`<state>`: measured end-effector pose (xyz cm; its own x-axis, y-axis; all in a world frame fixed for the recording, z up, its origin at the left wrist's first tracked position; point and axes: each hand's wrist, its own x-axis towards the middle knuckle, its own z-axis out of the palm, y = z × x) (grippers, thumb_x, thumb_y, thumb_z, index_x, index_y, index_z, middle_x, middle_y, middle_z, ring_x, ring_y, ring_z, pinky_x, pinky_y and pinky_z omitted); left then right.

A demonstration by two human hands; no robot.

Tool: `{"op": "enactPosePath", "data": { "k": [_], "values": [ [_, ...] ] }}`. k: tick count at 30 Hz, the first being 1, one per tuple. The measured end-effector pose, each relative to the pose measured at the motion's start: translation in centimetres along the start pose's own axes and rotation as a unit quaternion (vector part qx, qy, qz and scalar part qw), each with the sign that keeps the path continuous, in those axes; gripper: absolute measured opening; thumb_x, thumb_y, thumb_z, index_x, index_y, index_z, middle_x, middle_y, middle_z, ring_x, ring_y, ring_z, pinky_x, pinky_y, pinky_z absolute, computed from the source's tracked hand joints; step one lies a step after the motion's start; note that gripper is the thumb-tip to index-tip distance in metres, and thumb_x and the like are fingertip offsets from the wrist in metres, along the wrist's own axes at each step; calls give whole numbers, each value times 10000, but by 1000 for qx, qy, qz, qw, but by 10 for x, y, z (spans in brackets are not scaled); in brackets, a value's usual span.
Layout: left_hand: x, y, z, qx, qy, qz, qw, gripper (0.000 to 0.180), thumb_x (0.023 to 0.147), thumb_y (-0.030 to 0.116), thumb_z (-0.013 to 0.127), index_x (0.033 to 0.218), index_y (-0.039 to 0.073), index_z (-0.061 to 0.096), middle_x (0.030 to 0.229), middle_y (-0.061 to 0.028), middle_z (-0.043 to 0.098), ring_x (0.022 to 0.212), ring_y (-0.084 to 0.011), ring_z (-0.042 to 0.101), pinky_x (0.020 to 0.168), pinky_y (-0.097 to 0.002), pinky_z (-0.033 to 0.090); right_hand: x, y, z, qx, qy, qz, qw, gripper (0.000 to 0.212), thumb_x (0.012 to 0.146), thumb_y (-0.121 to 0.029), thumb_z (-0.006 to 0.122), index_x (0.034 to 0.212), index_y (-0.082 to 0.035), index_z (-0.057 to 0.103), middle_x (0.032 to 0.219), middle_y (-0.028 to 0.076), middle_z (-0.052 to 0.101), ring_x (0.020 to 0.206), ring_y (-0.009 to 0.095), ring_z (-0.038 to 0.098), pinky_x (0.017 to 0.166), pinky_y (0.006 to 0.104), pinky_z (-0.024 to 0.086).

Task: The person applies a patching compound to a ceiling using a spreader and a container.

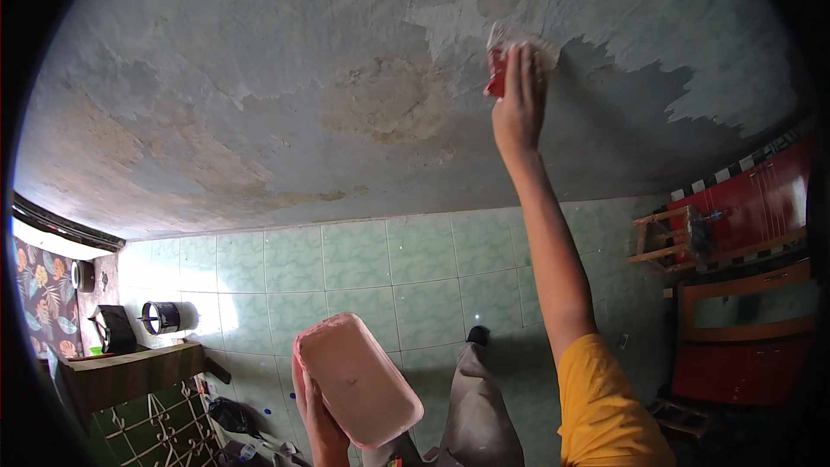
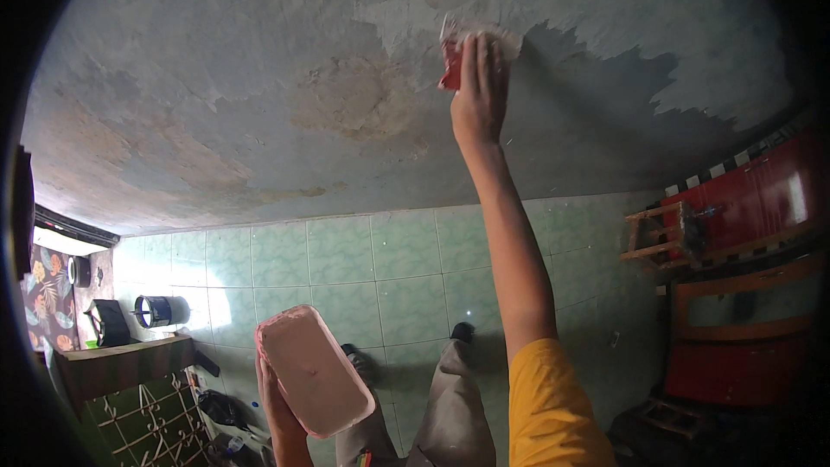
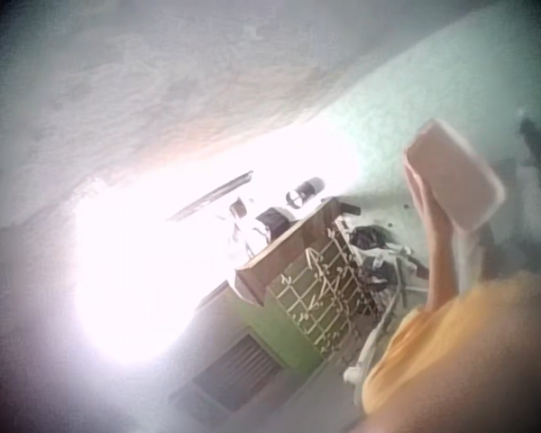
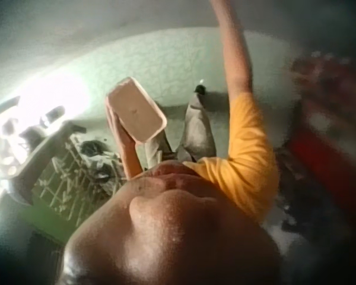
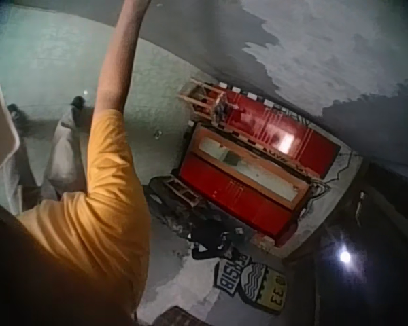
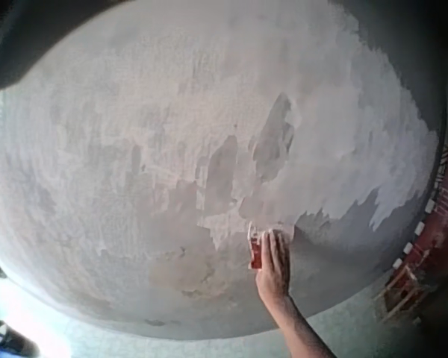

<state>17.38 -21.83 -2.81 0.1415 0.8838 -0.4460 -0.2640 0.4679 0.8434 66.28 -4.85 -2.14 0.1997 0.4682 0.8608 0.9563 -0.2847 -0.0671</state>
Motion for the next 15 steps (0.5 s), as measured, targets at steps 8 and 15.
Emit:
{"op": "enactPosePath", "data": {
  "k": [8, 15],
  "values": [
    [-3, -3, 23, -21, -33, -11, 999, 659, 1073, 422, 553, 1589, 61, 359, 1450, -114, 526, 1292, -221, 553, 1013, -380, 513, -103, 50, 14, 37, -162, -41, 985, 649, 910, 34, 600, 1542, -28, 467, 1572, 181, 494, 1433, 429, 472, 1196, 519, 369],
    [-9, -4, 36, -3, -37, -21, 999, 607, 1088, 425, 521, 1568, 75, 396, 1424, -109, 547, 1240, -207, 590, 973, -375, 544, 31, -10, -17, -3, -25, -80, 996, 675, 917, 32, 571, 1572, -27, 417, 1618, 182, 433, 1485, 398, 414, 1214, 530, 338]
  ]
}}
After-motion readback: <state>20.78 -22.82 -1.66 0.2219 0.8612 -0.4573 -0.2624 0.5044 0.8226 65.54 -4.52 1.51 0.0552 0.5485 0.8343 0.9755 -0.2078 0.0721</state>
